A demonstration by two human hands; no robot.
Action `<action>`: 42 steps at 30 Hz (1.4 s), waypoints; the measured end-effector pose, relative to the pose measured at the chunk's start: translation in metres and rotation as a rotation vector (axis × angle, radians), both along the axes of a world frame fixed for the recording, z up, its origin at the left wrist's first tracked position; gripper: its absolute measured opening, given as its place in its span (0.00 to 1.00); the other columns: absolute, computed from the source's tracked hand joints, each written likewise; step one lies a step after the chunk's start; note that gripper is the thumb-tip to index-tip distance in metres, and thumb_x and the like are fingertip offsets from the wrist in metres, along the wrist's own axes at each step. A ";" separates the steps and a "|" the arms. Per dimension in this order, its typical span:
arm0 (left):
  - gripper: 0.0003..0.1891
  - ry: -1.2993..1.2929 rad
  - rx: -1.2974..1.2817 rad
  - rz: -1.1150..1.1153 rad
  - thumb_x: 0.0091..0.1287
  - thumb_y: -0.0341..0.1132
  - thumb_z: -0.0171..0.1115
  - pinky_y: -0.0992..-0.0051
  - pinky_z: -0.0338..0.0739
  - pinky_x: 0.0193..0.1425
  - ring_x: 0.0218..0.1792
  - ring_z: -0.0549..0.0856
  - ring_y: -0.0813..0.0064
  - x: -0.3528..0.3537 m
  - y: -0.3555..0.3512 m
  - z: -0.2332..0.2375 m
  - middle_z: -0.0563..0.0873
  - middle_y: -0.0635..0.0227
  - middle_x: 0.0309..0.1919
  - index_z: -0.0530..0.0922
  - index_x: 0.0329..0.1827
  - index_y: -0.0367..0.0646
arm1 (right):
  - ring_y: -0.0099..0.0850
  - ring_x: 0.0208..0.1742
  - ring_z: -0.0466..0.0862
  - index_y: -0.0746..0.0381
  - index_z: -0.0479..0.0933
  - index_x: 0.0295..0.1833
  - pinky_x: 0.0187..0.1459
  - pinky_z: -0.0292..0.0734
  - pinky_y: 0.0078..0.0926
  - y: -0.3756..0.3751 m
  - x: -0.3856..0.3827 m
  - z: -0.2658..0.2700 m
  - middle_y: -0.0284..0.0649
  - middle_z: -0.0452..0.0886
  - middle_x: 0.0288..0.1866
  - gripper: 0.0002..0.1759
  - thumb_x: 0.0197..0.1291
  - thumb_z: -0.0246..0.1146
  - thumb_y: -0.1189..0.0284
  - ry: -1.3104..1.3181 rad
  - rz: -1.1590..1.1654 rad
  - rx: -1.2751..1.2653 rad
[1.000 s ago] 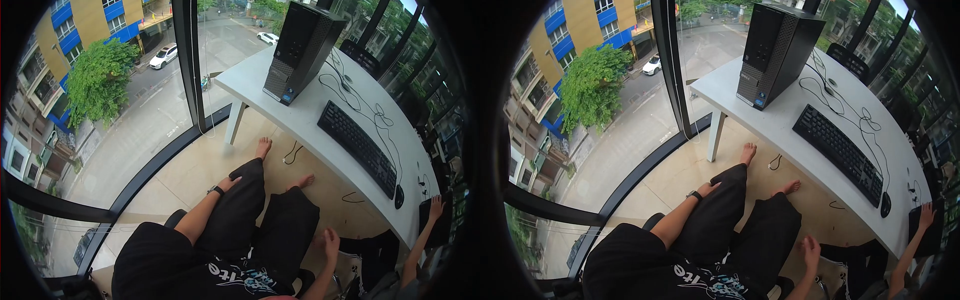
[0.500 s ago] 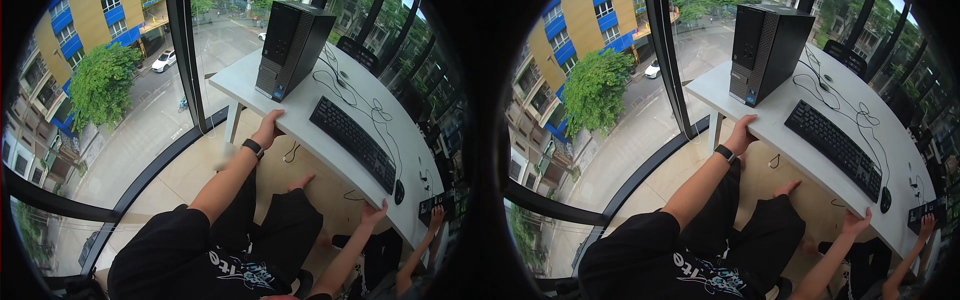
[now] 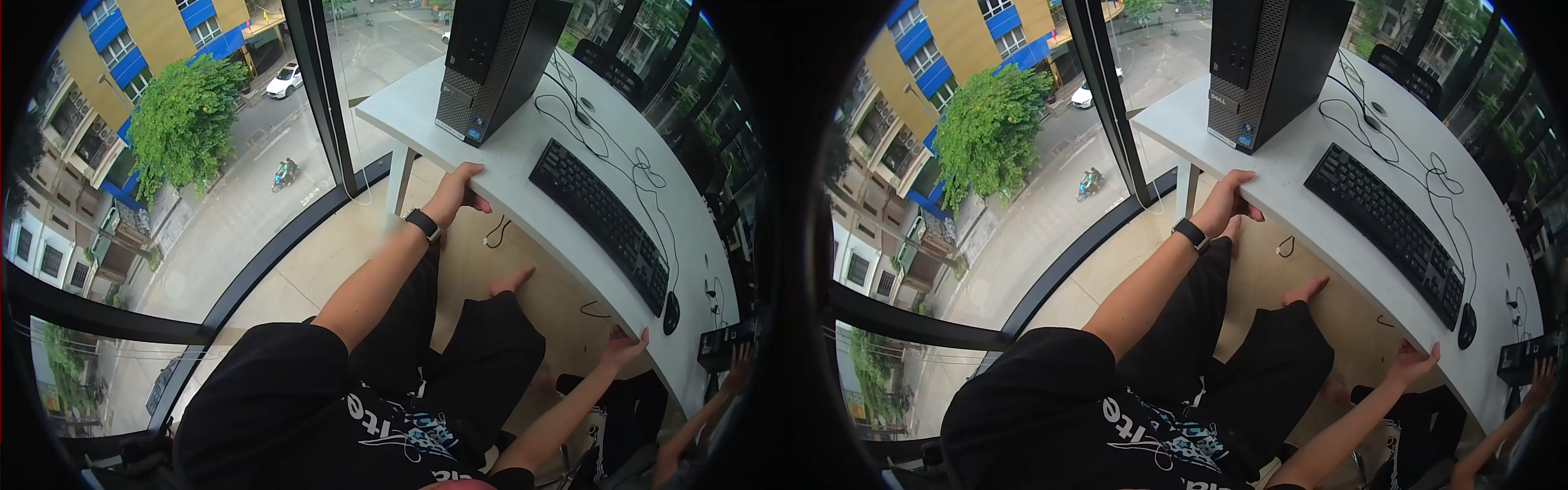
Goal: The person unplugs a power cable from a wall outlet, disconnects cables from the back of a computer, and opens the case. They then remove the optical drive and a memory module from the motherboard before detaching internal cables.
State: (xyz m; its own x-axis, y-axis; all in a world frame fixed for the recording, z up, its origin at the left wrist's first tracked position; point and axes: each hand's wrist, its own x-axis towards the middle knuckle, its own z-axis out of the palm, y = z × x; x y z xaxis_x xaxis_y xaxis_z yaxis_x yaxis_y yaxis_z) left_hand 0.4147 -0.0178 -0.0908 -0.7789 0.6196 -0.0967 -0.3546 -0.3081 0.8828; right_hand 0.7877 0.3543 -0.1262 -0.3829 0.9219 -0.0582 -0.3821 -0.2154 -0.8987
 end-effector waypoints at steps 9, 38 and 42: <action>0.31 0.022 -0.032 0.012 0.73 0.59 0.48 0.69 0.76 0.51 0.29 0.84 0.64 0.004 0.000 0.004 0.81 0.58 0.17 0.81 0.37 0.35 | 0.29 0.36 0.79 0.59 0.76 0.58 0.36 0.68 0.27 -0.009 -0.005 0.008 0.37 0.83 0.42 0.30 0.67 0.60 0.44 -0.005 -0.100 -0.018; 0.29 0.179 0.057 -0.085 0.71 0.56 0.54 0.61 0.83 0.51 0.30 0.88 0.58 -0.025 -0.003 -0.021 0.87 0.51 0.31 0.80 0.45 0.31 | 0.35 0.33 0.84 0.62 0.77 0.57 0.34 0.76 0.31 -0.026 -0.017 0.010 0.42 0.86 0.40 0.35 0.67 0.57 0.40 0.050 -0.084 0.029; 0.30 0.092 0.043 0.018 0.72 0.57 0.53 0.61 0.82 0.51 0.29 0.87 0.60 -0.010 0.003 -0.011 0.87 0.51 0.31 0.80 0.46 0.32 | 0.35 0.33 0.83 0.62 0.76 0.58 0.35 0.75 0.32 -0.015 -0.009 0.004 0.42 0.85 0.39 0.36 0.67 0.57 0.39 0.036 -0.046 0.075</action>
